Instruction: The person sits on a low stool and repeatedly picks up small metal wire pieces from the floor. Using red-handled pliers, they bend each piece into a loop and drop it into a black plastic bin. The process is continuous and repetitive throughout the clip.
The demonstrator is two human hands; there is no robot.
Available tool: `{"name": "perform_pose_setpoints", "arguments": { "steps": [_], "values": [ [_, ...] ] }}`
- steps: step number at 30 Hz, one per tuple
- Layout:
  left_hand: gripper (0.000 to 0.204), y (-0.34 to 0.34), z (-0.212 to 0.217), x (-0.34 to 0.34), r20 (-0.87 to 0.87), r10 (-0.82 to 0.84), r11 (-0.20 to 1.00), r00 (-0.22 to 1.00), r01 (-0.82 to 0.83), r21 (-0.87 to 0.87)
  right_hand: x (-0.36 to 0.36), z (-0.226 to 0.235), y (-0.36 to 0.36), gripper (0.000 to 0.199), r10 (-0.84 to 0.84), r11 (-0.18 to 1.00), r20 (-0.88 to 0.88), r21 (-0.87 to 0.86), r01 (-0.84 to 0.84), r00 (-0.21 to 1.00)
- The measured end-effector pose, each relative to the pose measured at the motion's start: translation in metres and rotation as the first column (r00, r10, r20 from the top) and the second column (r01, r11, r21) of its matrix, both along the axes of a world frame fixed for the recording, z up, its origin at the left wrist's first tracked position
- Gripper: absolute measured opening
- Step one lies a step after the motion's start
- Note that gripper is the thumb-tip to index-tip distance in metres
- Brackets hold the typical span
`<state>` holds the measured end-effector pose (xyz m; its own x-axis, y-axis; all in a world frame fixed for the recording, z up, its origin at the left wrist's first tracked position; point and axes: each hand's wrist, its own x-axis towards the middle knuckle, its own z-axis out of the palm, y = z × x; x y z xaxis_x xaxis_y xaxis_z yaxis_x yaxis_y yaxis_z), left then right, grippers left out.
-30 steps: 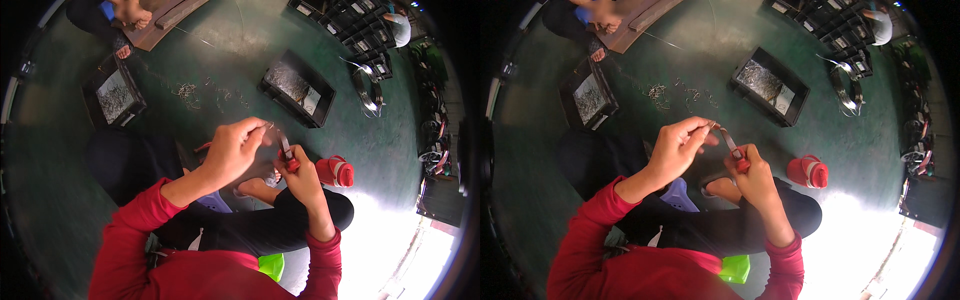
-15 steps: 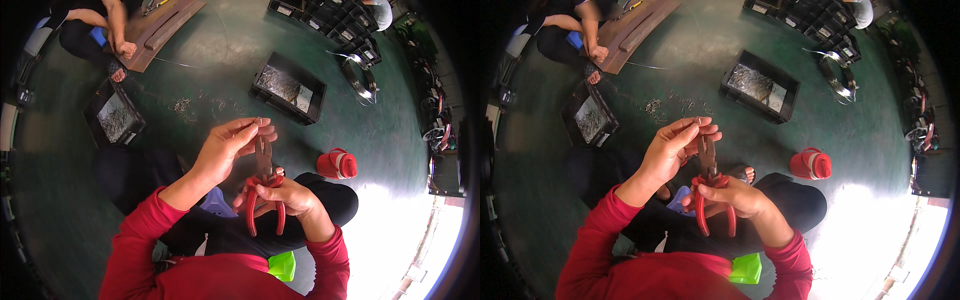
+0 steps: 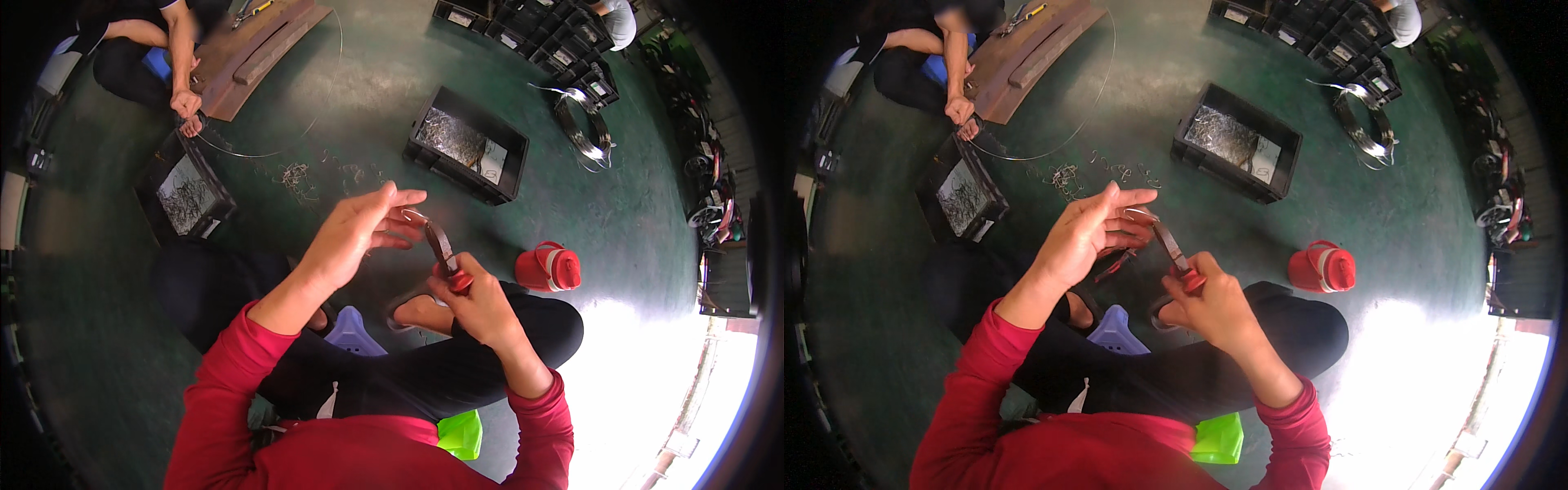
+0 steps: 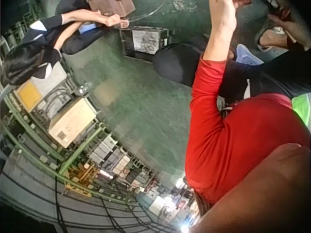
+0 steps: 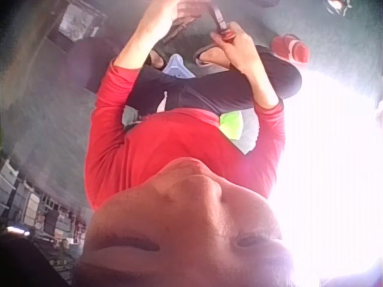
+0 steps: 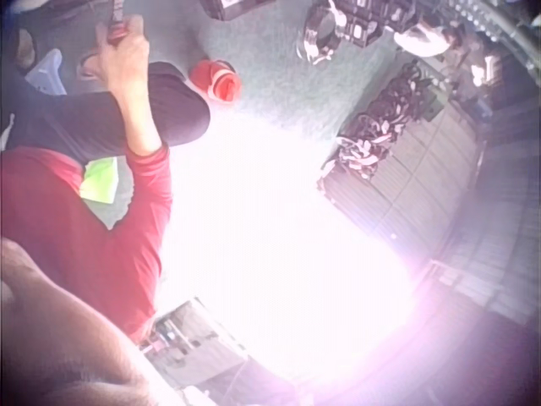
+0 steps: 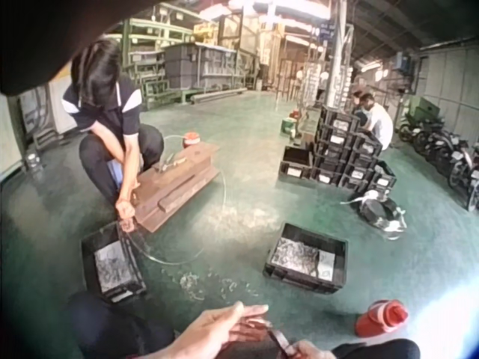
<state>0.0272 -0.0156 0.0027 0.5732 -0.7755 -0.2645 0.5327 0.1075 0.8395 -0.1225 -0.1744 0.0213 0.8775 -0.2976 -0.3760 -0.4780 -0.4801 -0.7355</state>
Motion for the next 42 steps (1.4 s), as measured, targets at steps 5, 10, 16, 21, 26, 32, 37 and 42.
{"name": "perform_pose_setpoints", "arguments": {
  "steps": [5,10,16,21,26,32,37,42],
  "values": [
    [0.026,0.002,0.002,0.005,0.154,-0.072,0.995,0.985,0.060,0.085,-0.001,-0.001,-0.005,0.024,-0.010,0.980,-0.005,-0.199,0.009,1.000],
    [0.018,-0.005,0.000,-0.005,0.404,0.108,0.980,0.909,-0.166,0.113,0.000,-0.005,-0.006,0.031,-0.004,1.000,0.019,0.013,0.004,1.000],
    [0.015,-0.007,-0.001,-0.012,0.595,0.207,0.951,0.777,-0.302,0.063,0.004,-0.002,-0.003,0.029,-0.052,0.993,-0.127,0.103,0.066,0.991],
    [0.014,-0.007,-0.003,-0.017,0.594,0.196,0.947,0.780,-0.308,0.092,0.009,-0.001,-0.002,0.029,-0.041,0.998,-0.080,0.034,0.044,0.996],
    [0.016,-0.006,-0.001,-0.018,0.584,0.162,0.953,0.796,-0.280,0.118,0.007,-0.001,-0.002,0.028,-0.041,0.998,-0.077,-0.058,0.036,0.996],
    [0.022,-0.004,0.000,-0.014,0.292,0.050,0.987,0.955,-0.093,0.135,0.006,-0.001,-0.002,0.026,-0.062,0.986,-0.056,-0.160,0.052,0.997],
    [0.023,-0.005,0.001,-0.019,0.410,0.037,0.980,0.911,-0.112,0.162,0.005,-0.001,-0.005,0.027,-0.025,0.996,-0.031,-0.081,0.022,0.999],
    [0.027,-0.002,0.002,-0.014,0.120,-0.059,0.986,0.991,0.039,0.162,0.006,-0.002,-0.005,0.026,-0.012,0.996,-0.041,-0.086,0.008,0.999]
  ]
}}
